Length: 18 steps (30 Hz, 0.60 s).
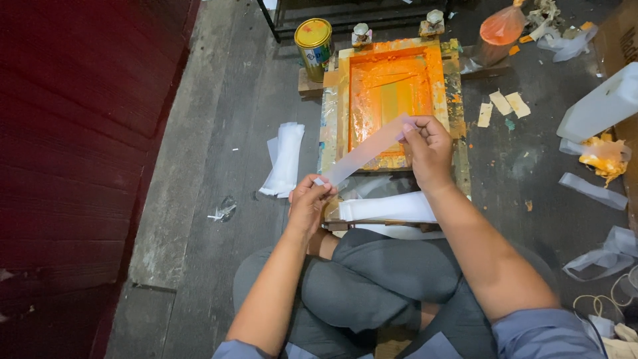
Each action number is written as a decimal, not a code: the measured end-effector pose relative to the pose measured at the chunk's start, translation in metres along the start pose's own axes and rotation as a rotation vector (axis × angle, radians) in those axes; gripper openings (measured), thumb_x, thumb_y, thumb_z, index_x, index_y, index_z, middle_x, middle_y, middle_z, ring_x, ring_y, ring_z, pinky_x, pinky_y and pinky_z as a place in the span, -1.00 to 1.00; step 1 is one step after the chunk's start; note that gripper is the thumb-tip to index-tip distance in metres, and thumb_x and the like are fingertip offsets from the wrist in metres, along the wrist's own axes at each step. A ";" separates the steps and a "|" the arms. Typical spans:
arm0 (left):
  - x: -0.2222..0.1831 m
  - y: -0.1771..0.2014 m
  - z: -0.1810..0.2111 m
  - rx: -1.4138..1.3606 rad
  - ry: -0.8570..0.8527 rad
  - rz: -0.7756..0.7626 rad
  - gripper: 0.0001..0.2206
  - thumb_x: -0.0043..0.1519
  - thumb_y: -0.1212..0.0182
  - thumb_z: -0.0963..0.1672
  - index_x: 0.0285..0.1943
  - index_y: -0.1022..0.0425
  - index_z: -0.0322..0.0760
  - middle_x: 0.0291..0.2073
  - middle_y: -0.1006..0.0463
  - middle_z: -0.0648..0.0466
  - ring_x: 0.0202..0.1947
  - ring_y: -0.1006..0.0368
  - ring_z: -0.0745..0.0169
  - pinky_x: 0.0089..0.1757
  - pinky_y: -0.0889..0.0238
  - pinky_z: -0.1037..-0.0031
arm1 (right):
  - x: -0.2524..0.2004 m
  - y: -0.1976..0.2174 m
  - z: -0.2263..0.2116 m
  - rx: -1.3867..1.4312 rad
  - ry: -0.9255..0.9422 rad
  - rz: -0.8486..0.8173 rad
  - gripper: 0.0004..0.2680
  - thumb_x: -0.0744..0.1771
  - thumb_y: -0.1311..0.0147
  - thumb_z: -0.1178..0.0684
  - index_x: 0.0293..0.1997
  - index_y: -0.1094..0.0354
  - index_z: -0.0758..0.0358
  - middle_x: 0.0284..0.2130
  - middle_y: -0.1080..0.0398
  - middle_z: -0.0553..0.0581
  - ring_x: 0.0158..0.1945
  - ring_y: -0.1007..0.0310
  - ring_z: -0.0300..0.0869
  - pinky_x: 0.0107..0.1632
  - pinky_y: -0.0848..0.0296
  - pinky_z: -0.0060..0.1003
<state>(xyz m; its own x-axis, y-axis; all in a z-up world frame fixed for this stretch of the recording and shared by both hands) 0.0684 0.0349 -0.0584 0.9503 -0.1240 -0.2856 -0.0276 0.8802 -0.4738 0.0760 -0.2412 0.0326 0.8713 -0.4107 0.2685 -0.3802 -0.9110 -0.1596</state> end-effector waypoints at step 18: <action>0.002 -0.001 0.006 0.019 -0.022 0.030 -0.87 0.13 -0.26 -0.22 -0.17 -0.51 -0.34 -0.52 -0.50 0.03 -0.41 -0.59 0.29 -0.13 -0.48 0.49 | -0.003 0.004 0.008 -0.067 0.018 -0.036 -0.88 0.44 -0.10 0.17 0.07 -0.36 0.36 -0.39 -0.48 0.21 -0.25 -0.53 -0.24 -0.05 -0.57 -0.32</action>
<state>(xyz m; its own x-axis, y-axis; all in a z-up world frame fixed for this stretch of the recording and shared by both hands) 0.0719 0.0370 -0.0531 0.9557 -0.0874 -0.2809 -0.0506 0.8918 -0.4496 0.0749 -0.2431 0.0233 0.8793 -0.3781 0.2896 -0.3696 -0.9252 -0.0856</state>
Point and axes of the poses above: each hand's wrist, its own x-axis towards the middle knuckle, its own y-axis out of the back of the hand, z = x × y, the point moved 7 cm from there along x, towards the middle knuckle
